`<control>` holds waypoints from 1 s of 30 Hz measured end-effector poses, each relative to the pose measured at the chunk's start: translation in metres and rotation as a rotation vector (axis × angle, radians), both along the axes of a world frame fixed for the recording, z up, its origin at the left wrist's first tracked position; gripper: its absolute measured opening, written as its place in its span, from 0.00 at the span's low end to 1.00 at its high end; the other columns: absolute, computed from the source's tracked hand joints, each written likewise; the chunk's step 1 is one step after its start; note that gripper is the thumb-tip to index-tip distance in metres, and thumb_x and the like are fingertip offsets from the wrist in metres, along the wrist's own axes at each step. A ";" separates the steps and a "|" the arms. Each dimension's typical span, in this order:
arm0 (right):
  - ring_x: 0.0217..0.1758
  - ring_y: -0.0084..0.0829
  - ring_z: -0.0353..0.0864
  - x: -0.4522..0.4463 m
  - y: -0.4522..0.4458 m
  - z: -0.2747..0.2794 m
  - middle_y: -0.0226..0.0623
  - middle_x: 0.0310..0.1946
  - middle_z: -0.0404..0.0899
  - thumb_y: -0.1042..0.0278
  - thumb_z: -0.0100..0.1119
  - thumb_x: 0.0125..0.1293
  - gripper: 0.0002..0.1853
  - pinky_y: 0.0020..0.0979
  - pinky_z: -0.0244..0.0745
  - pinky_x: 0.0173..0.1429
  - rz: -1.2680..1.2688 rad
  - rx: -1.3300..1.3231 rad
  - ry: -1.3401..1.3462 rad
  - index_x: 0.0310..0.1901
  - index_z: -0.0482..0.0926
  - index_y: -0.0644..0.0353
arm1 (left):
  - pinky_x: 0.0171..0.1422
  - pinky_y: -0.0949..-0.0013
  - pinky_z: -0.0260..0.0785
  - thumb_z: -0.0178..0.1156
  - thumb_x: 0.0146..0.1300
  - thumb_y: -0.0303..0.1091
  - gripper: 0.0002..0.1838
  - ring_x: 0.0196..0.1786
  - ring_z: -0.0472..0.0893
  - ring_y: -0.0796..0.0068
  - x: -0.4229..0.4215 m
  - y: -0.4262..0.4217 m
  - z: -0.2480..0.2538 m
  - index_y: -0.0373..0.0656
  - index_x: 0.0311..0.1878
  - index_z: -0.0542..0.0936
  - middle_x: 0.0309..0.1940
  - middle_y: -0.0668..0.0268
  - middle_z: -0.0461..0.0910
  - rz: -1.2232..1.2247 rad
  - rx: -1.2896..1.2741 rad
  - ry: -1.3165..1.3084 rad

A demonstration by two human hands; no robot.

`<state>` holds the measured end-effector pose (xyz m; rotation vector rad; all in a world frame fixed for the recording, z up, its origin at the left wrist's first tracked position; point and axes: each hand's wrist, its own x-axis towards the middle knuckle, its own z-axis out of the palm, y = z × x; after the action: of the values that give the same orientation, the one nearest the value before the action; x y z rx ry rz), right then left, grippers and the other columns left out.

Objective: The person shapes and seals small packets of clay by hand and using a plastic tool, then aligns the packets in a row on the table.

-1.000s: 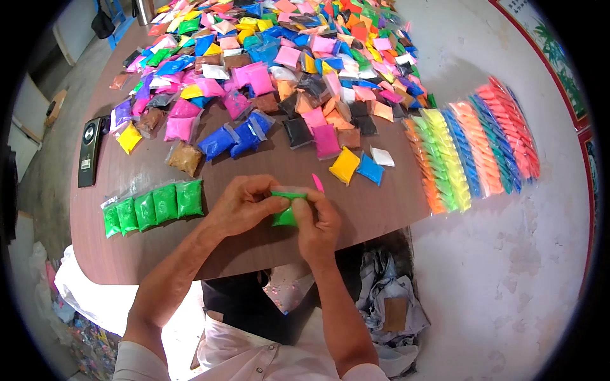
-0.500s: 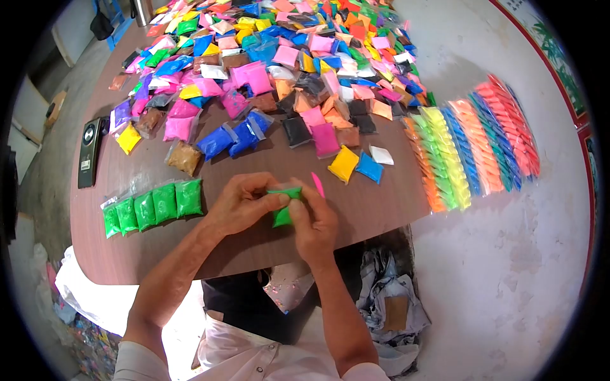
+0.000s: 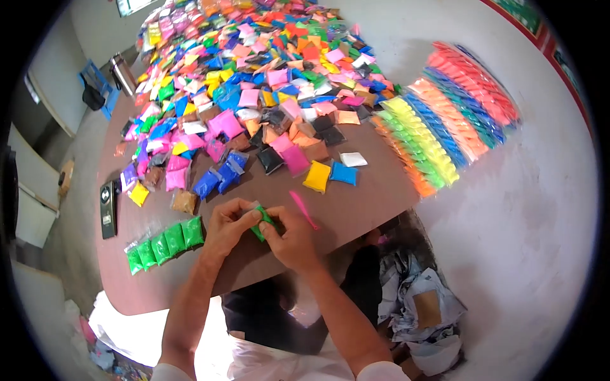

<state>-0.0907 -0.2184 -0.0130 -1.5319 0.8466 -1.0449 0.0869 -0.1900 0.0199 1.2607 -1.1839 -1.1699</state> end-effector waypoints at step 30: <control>0.33 0.19 0.80 -0.113 0.154 -0.021 0.31 0.34 0.83 0.69 0.60 0.77 0.09 0.25 0.77 0.39 0.095 0.366 -0.179 0.51 0.81 0.64 | 0.47 0.77 0.74 0.67 0.71 0.29 0.07 0.40 0.80 0.84 -0.117 0.164 -0.016 0.35 0.47 0.83 0.36 0.70 0.84 0.182 0.237 -0.030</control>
<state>-0.2038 -0.0649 -0.0343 -1.1417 0.7819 -0.8859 -0.0302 -0.0263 0.0042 1.5348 -0.9496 -1.1835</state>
